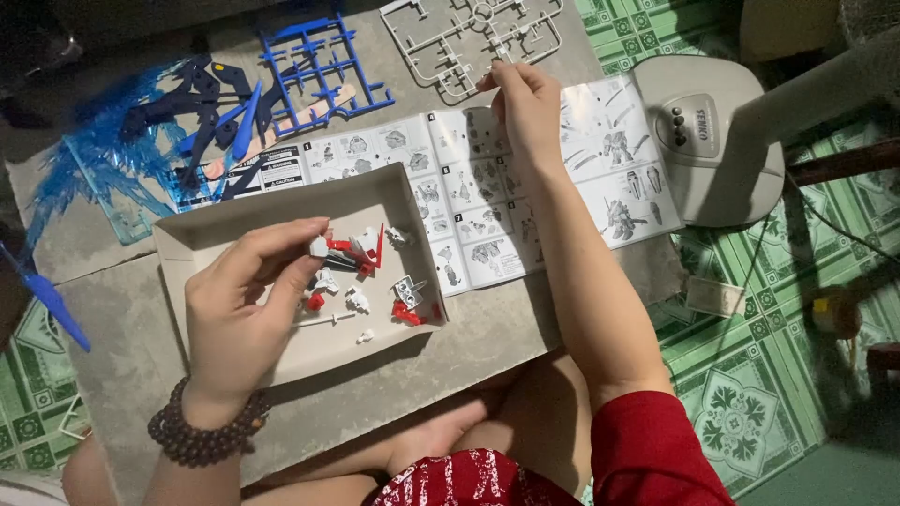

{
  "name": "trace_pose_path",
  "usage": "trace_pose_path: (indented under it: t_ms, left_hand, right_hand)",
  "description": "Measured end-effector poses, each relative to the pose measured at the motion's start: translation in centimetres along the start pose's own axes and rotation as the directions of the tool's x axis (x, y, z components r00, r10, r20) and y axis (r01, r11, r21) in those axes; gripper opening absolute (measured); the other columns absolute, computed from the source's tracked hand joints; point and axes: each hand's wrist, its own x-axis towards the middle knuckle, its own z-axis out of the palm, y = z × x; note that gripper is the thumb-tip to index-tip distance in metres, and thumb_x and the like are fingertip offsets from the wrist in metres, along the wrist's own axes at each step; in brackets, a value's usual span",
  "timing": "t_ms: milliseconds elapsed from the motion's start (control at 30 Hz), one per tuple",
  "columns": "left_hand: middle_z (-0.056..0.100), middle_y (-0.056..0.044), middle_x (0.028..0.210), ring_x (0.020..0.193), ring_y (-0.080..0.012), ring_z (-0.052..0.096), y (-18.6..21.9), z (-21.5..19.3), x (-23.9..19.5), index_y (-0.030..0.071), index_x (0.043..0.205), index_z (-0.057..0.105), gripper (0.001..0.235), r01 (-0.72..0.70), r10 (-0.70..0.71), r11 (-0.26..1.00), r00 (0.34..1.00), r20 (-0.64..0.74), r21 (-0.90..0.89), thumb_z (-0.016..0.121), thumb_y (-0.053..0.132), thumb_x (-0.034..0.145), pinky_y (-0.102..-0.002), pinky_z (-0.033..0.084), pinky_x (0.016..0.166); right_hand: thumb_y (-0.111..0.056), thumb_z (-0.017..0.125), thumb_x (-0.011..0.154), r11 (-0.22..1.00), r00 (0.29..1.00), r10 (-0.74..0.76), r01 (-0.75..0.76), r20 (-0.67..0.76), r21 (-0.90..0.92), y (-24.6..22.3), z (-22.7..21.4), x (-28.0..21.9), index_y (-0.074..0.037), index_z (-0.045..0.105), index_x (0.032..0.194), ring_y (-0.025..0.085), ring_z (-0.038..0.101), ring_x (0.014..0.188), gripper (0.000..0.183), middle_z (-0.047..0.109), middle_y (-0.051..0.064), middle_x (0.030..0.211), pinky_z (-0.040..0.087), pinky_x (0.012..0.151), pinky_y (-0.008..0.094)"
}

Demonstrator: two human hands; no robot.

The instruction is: The person assembles a model kit by hand, picking small plastic parts from a box and snapping them together while referencing an instruction manual. They handle red, white, and black pieces, occasionally reaching for additional parts from a plastic sprue on the table.

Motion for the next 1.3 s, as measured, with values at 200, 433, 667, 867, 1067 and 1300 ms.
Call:
trace_pose_path:
  t_ms: [200, 433, 667, 867, 1067, 1300]
  left_hand:
    - [0.066, -0.014, 0.110, 0.082, -0.0145, 0.064, -0.2, 0.0, 0.1, -0.003, 0.102, 0.063, 0.030, -0.028, 0.028, 1.000, 0.998, 0.052, -0.005, 0.056, -0.017, 0.076, -0.019, 0.052, 0.067]
    - [0.067, -0.011, 0.106, 0.065, -0.0090, 0.058, -0.2, 0.1, 0.2, 0.000, 0.104, 0.063, 0.033, 0.004, -0.005, 1.000, 0.997, 0.080, 0.017, 0.058, -0.015, 0.076, -0.016, 0.045, 0.051]
    - [0.066, -0.009, 0.099, 0.066, -0.0098, 0.059, -0.5, -0.1, 0.1, -0.001, 0.104, 0.064, 0.028, -0.003, 0.005, 1.000, 0.995, 0.096, -0.025, 0.062, -0.009, 0.077, -0.017, 0.047, 0.055]
    - [0.067, -0.007, 0.092, 0.071, -0.0115, 0.061, -1.0, -0.4, 0.0, 0.002, 0.106, 0.063, 0.032, -0.077, 0.077, 0.997, 0.993, 0.090, -0.004, 0.069, -0.001, 0.075, -0.020, 0.050, 0.064]
    - [0.066, -0.005, 0.086, 0.065, -0.0092, 0.056, -1.1, -0.7, 0.0, 0.001, 0.102, 0.064, 0.029, -0.107, 0.110, 0.993, 0.992, 0.061, -0.051, 0.071, 0.000, 0.074, -0.019, 0.045, 0.056]
    - [0.063, -0.003, 0.087, 0.057, -0.0049, 0.044, -1.9, -1.1, -0.4, 0.004, 0.109, 0.063, 0.030, 0.019, 0.003, 0.975, 0.995, 0.098, -0.223, 0.066, 0.012, 0.080, -0.016, 0.034, 0.048]
  right_hand:
    - [-0.023, 0.055, 0.086, 0.999, 0.999, 0.036, -0.036, -0.010, -0.034, -0.4, 0.2, -0.1, -0.006, 0.068, 0.071, 0.005, 0.040, 0.045, 0.026, 0.048, -0.002, 0.050, 0.029, 0.042, 0.018]
    - [-0.020, 0.055, 0.087, 0.999, 0.998, -0.042, 0.043, 0.039, -0.009, 0.0, 0.1, -0.1, -0.003, 0.067, 0.071, 0.005, 0.039, 0.042, 0.026, 0.047, -0.002, 0.048, 0.029, 0.040, 0.018]
    - [-0.020, 0.055, 0.088, 1.000, 0.997, -0.029, 0.029, 0.076, -0.004, 0.1, 0.2, -0.2, -0.005, 0.067, 0.073, 0.004, 0.038, 0.041, 0.024, 0.045, -0.004, 0.048, 0.027, 0.038, 0.017]
    - [-0.020, 0.056, 0.089, 1.000, 0.997, -0.002, 0.004, 0.074, -0.026, -0.2, 0.4, -0.5, -0.006, 0.067, 0.073, 0.003, 0.037, 0.043, 0.023, 0.045, -0.004, 0.049, 0.025, 0.040, 0.017]
    - [-0.020, 0.055, 0.089, 0.999, 0.995, -0.003, 0.006, 0.098, -0.032, -0.3, 0.4, -0.5, -0.006, 0.066, 0.073, 0.003, 0.036, 0.044, 0.024, 0.044, -0.004, 0.051, 0.026, 0.042, 0.016]
    - [-0.019, 0.055, 0.089, 0.997, 0.994, -0.021, 0.028, 0.104, -0.066, 0.0, 0.4, -0.3, -0.007, 0.067, 0.075, 0.003, 0.038, 0.046, 0.022, 0.045, -0.005, 0.052, 0.027, 0.042, 0.016]
